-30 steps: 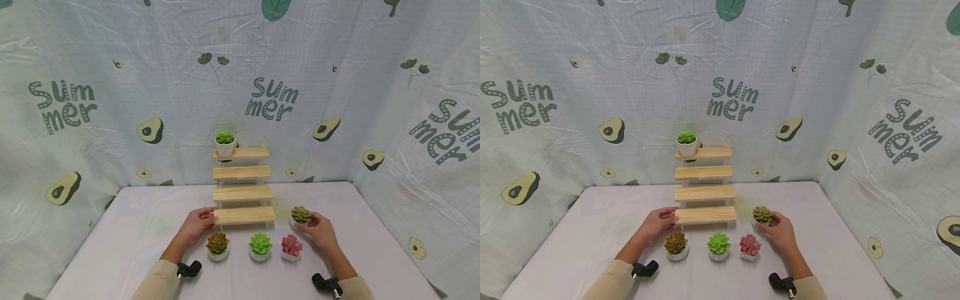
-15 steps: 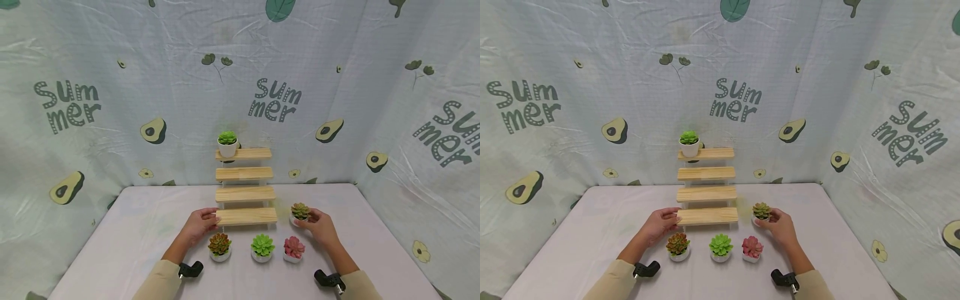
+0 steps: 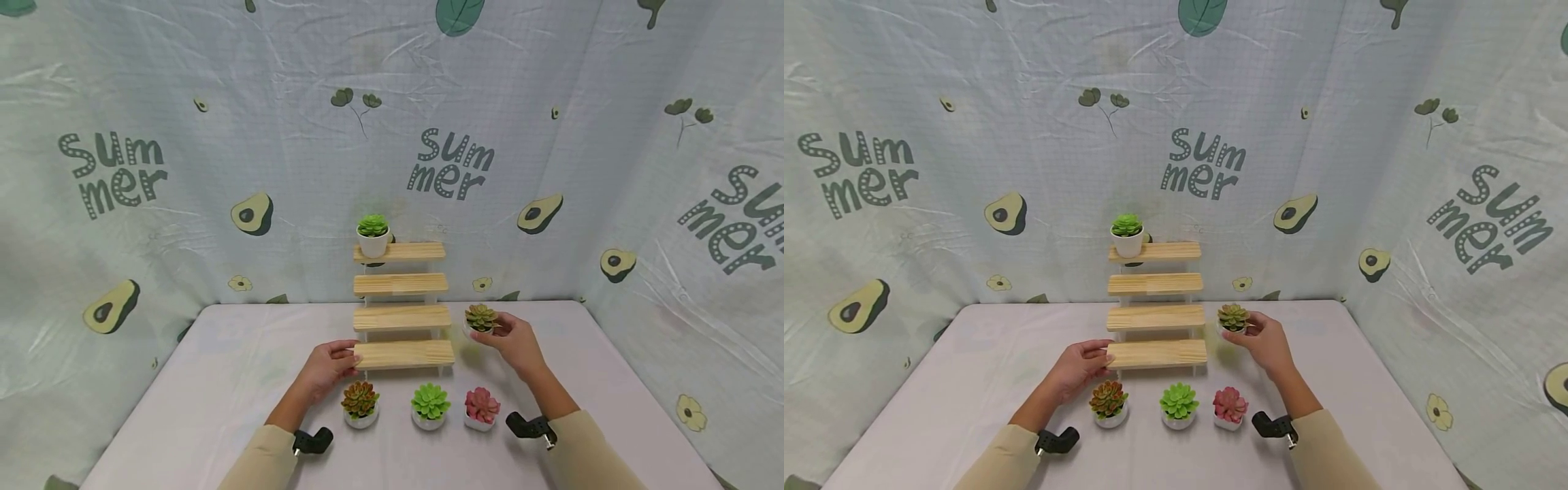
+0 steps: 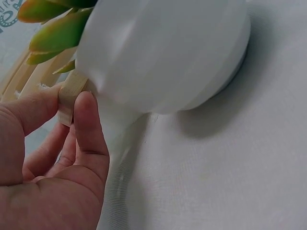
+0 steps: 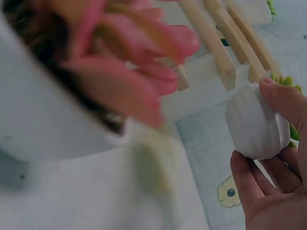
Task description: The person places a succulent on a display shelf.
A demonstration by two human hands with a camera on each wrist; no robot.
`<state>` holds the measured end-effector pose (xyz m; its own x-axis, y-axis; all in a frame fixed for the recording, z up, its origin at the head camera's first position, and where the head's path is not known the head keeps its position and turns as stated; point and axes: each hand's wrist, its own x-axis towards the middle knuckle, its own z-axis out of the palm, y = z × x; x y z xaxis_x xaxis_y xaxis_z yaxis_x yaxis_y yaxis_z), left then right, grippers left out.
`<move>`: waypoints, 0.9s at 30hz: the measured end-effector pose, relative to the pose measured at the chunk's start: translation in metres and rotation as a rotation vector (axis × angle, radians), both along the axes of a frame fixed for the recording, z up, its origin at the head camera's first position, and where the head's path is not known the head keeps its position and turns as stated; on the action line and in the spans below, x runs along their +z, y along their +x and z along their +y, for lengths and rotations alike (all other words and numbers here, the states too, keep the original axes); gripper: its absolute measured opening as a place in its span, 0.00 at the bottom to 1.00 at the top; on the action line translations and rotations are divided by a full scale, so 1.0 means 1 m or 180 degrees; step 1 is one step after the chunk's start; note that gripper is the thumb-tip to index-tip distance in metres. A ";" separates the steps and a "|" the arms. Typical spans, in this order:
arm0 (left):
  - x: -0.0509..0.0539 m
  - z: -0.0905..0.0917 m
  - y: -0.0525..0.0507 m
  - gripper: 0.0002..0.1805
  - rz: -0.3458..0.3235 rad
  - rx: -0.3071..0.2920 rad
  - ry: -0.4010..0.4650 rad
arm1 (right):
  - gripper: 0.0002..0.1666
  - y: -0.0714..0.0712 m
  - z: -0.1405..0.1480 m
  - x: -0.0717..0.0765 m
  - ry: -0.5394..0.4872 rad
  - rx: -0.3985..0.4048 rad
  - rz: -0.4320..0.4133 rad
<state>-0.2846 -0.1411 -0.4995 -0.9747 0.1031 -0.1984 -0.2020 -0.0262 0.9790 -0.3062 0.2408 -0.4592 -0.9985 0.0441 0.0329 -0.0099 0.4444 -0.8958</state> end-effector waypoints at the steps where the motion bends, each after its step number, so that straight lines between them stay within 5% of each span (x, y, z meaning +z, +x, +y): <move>1: 0.000 0.000 0.000 0.25 -0.0007 0.0008 -0.0002 | 0.44 -0.002 -0.001 0.002 -0.0023 0.0025 0.0022; 27: -0.004 0.001 -0.001 0.26 0.0022 0.0003 -0.0021 | 0.40 -0.027 -0.018 0.044 -0.0263 0.0376 0.0439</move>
<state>-0.2856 -0.1398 -0.5035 -0.9761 0.1008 -0.1923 -0.1952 -0.0199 0.9806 -0.3334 0.2232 -0.4157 -0.9832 -0.0649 0.1708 -0.1827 0.3580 -0.9157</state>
